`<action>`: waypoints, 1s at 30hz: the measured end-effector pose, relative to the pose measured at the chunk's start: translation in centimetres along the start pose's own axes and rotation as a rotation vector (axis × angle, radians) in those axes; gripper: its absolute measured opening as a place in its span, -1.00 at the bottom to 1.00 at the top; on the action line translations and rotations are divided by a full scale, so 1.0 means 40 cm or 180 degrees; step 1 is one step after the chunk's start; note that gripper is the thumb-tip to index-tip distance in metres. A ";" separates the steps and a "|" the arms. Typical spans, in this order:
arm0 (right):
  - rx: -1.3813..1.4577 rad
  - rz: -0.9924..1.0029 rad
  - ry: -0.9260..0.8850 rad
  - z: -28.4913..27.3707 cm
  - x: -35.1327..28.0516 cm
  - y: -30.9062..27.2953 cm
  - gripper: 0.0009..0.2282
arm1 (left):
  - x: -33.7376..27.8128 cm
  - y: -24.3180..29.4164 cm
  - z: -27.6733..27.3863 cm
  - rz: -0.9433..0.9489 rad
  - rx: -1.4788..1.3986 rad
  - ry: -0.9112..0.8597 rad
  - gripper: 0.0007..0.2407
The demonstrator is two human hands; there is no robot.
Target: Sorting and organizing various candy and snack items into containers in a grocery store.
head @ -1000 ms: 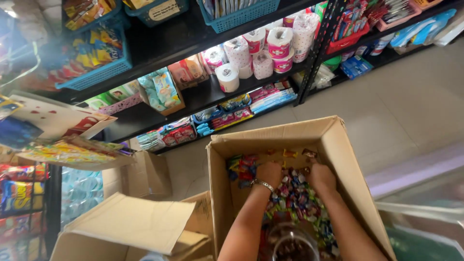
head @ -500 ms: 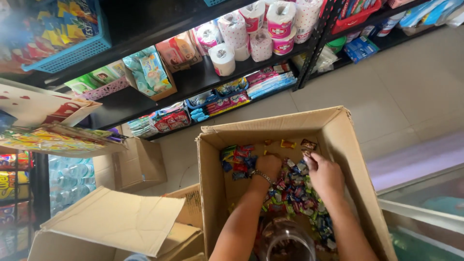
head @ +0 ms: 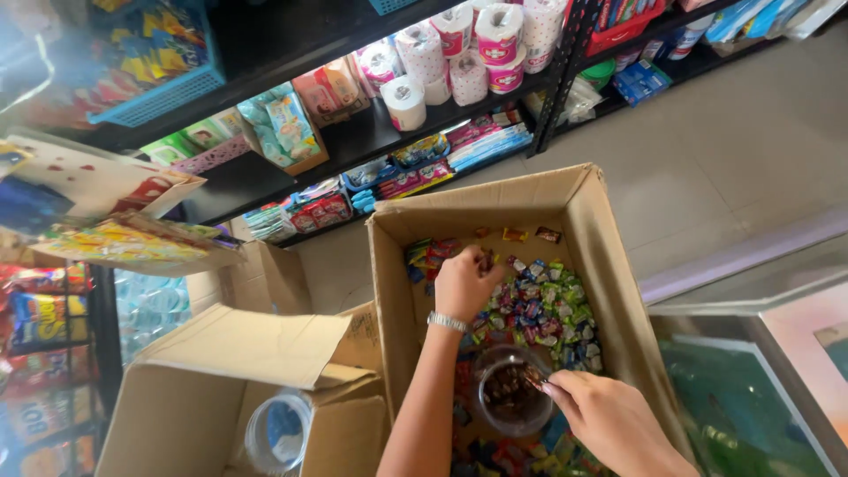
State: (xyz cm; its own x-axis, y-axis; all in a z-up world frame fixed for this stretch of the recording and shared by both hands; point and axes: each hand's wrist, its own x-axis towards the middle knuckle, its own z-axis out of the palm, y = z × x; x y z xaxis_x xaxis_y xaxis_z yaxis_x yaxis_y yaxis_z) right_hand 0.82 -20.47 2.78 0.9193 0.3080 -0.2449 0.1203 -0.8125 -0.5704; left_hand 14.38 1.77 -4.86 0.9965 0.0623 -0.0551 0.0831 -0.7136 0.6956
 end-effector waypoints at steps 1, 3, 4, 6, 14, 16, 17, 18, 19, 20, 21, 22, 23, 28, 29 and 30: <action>0.0015 -0.0008 -0.0030 0.016 -0.009 0.004 -0.84 | -0.062 0.040 -0.043 -0.0031 0.0013 -0.0002 -0.69; -0.0083 0.0046 -0.0337 0.051 -0.027 0.014 -0.84 | -0.181 0.119 -0.126 -0.0225 -0.0366 0.0094 -0.72; -0.0075 0.0038 -0.0366 0.063 -0.029 0.023 -0.84 | -0.217 0.124 -0.141 -0.0255 -0.0358 0.0094 -0.72; -0.0261 -0.0143 -0.0518 0.095 -0.058 0.045 -0.79 | -0.312 0.131 -0.162 -0.0244 -0.0273 -0.0165 -0.72; -0.0642 0.0130 -0.0326 -0.025 -0.040 -0.037 -0.79 | -0.432 0.095 -0.100 -0.0009 0.0267 -0.0571 -0.67; -0.0571 0.0063 -0.0146 -0.045 -0.033 -0.035 -0.78 | -0.427 0.107 -0.109 0.0042 0.0290 -0.0529 -0.66; -0.0636 0.0154 -0.0166 -0.054 -0.029 -0.037 -0.77 | -0.424 0.112 -0.120 -0.0079 0.0211 -0.0455 -0.67; -0.0700 0.0245 -0.0185 -0.062 -0.023 -0.038 -0.75 | -0.419 0.117 -0.131 -0.0199 0.0131 -0.0382 -0.67; -0.0698 0.0235 -0.0174 -0.070 -0.011 -0.038 -0.75 | -0.403 0.093 -0.126 -0.0193 0.0137 -0.0371 -0.67; -0.0730 0.0469 -0.0232 -0.078 0.003 -0.039 -0.74 | -0.386 0.069 -0.120 -0.0302 -0.0017 -0.0127 -0.71; -0.0768 0.0704 -0.0285 -0.089 0.018 -0.037 -0.73 | -0.366 0.046 -0.112 -0.0408 -0.0180 0.0119 -0.74; -0.0775 0.0694 -0.0273 -0.076 0.043 -0.018 -0.73 | -0.336 -0.027 -0.065 -0.0400 -0.0183 0.0133 -0.74; -0.0643 0.0845 -0.0212 -0.067 0.074 0.003 -0.71 | -0.299 -0.097 -0.014 -0.0601 -0.0174 0.0279 -0.75; -0.0176 0.1103 0.0560 0.066 0.335 0.177 -0.69 | -0.094 -0.425 0.271 -0.1064 0.0036 0.0012 -0.72; -0.0200 0.1179 0.0806 0.098 0.404 0.213 -0.67 | -0.079 -0.373 0.230 -0.1317 0.0269 -0.0116 -0.66; -0.0220 0.1255 0.1051 0.130 0.476 0.250 -0.64 | -0.064 -0.322 0.191 -0.1572 0.0501 -0.0237 -0.59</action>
State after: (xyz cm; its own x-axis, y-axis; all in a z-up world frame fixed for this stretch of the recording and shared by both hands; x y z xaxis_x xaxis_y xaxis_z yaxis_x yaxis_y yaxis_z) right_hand 17.59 -20.16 -11.66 0.9677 -0.1916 -0.1638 -0.2448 -0.8696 -0.4288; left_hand 10.78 5.47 -19.16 0.8355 0.3722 -0.4041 0.5371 -0.7083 0.4580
